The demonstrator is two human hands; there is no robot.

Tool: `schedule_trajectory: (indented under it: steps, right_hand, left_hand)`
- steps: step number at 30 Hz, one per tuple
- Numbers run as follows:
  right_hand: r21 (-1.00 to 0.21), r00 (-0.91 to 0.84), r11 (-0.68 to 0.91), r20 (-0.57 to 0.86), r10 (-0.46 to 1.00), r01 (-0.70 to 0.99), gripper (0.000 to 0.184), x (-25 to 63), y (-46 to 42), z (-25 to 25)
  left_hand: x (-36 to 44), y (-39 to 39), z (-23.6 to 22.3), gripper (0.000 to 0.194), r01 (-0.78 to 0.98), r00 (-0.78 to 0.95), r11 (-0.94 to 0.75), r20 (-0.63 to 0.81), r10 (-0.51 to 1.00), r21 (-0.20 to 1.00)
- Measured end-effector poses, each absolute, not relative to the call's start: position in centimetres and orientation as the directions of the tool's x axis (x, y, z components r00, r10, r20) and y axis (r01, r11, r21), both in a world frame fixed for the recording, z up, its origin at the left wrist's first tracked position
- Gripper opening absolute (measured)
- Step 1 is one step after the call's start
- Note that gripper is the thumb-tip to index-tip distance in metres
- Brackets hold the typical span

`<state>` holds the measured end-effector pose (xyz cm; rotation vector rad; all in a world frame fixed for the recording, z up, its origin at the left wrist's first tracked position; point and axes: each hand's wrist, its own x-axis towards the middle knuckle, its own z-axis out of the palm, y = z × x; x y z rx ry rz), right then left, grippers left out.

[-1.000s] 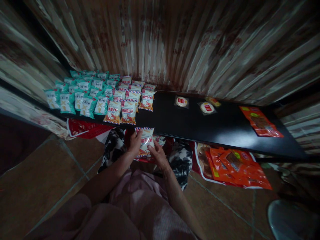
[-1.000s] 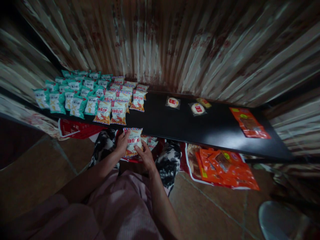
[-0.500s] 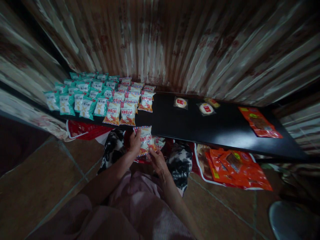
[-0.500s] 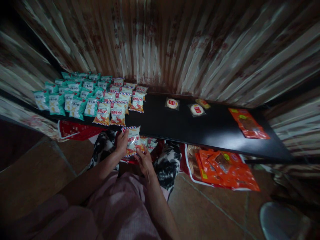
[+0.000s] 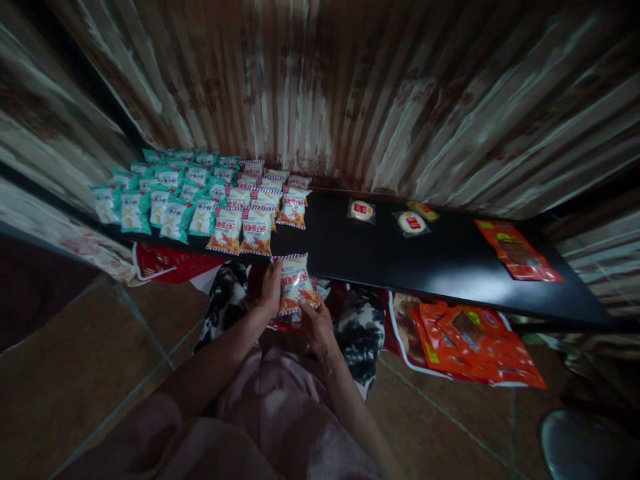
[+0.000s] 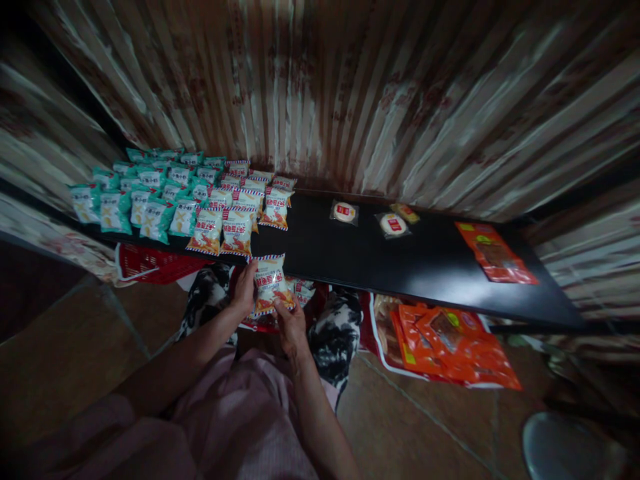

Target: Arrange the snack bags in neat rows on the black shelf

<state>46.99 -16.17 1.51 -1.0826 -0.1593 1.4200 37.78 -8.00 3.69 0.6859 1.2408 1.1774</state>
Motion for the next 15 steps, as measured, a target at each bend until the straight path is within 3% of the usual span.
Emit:
schedule_trajectory:
  steps: [10,15]
  right_hand:
    - [-0.832,0.454,-0.082,-0.379,0.806,-0.549,0.058,48.0,-15.3,2.4]
    - [-0.966,0.573,-0.062,-0.201,0.795,-0.252,0.054,48.5,-15.2,2.5]
  left_hand:
    - [38.2,-9.5,4.3,0.039,-0.146,-0.098,0.192,-0.207,0.973,0.971]
    - [38.4,-9.8,4.6,0.028,-0.115,-0.071,0.122,-0.131,0.989,0.986]
